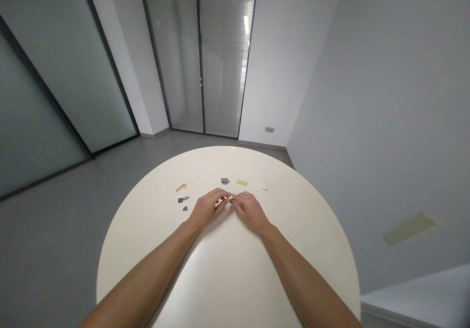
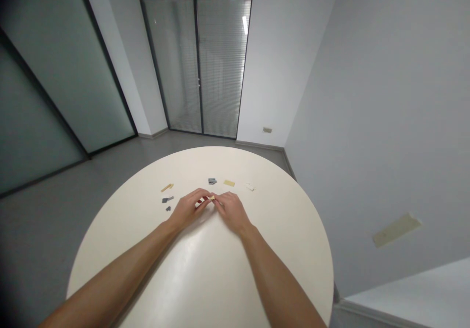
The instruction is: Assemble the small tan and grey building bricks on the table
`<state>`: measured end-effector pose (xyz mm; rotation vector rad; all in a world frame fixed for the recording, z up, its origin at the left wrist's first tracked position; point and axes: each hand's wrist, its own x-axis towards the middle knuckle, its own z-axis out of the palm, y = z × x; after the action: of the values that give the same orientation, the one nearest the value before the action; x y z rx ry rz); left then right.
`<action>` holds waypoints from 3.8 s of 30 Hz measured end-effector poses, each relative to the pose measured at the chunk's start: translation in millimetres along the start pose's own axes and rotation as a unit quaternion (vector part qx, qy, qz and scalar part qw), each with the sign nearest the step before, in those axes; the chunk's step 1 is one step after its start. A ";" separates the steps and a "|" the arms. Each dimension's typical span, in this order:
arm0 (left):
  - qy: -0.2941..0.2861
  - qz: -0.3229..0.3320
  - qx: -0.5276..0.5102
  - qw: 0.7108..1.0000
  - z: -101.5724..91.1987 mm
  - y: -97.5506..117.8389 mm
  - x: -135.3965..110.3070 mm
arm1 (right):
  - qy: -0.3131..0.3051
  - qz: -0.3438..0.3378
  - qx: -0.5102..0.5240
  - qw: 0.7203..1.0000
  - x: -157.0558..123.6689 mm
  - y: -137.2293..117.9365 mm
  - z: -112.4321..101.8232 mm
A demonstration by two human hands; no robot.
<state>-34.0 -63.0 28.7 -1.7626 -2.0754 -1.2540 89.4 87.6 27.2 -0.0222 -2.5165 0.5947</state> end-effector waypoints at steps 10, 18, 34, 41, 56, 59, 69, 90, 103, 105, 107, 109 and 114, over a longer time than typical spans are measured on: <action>0.004 -0.039 0.002 0.999 -1.7 2.8 -0.2 | 0.063 0.021 0.046 0.997 -1.6 -1.8 0.0; -0.002 -0.039 -0.010 0.999 -2.3 5.1 0.5 | 0.059 0.028 0.049 0.997 -0.3 -4.5 -1.7; -0.024 -0.067 0.046 0.996 0.2 -0.3 -2.5 | 0.083 0.051 0.052 0.994 -1.3 -4.9 -0.3; -0.012 -0.086 0.066 0.994 -0.2 -1.5 -3.3 | 0.080 0.041 0.041 0.995 -1.5 -6.2 -2.3; -0.002 -0.085 0.040 0.996 -0.1 -2.2 -3.0 | 0.077 0.062 0.025 0.995 -3.3 0.4 2.7; 0.001 -0.077 0.031 0.997 -0.3 -0.5 -2.6 | 0.075 0.068 0.026 0.995 -3.0 0.5 3.1; 0.001 -0.028 0.029 0.999 0.8 -1.6 -1.5 | 0.076 0.064 0.025 0.995 -1.7 -0.4 2.5; -0.005 -0.033 0.029 0.999 2.9 -7.0 -4.1 | 0.062 0.052 0.031 0.996 -3.6 0.9 2.0; -0.028 -0.062 0.029 0.997 4.2 -8.1 -3.9 | 0.060 0.015 0.035 0.997 -2.8 1.3 1.3; -0.037 -0.070 0.033 0.996 3.6 -7.1 -3.4 | 0.059 0.024 0.035 0.997 -3.2 3.3 3.3; -0.043 -0.076 0.036 0.996 2.9 -6.1 -3.2 | 0.064 0.037 0.037 0.997 -3.7 4.9 5.2; -0.046 -0.081 0.035 0.995 2.4 -5.4 -3.3 | 0.068 0.045 0.045 0.996 -4.1 5.5 6.5; -0.054 -0.094 0.025 0.994 1.1 -4.4 -4.3 | 0.055 0.039 0.073 0.995 -3.9 1.8 5.6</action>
<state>-36.1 -65.3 23.3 -1.6805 -2.3601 -1.1625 89.6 86.4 20.2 -0.0985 -2.3690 0.7858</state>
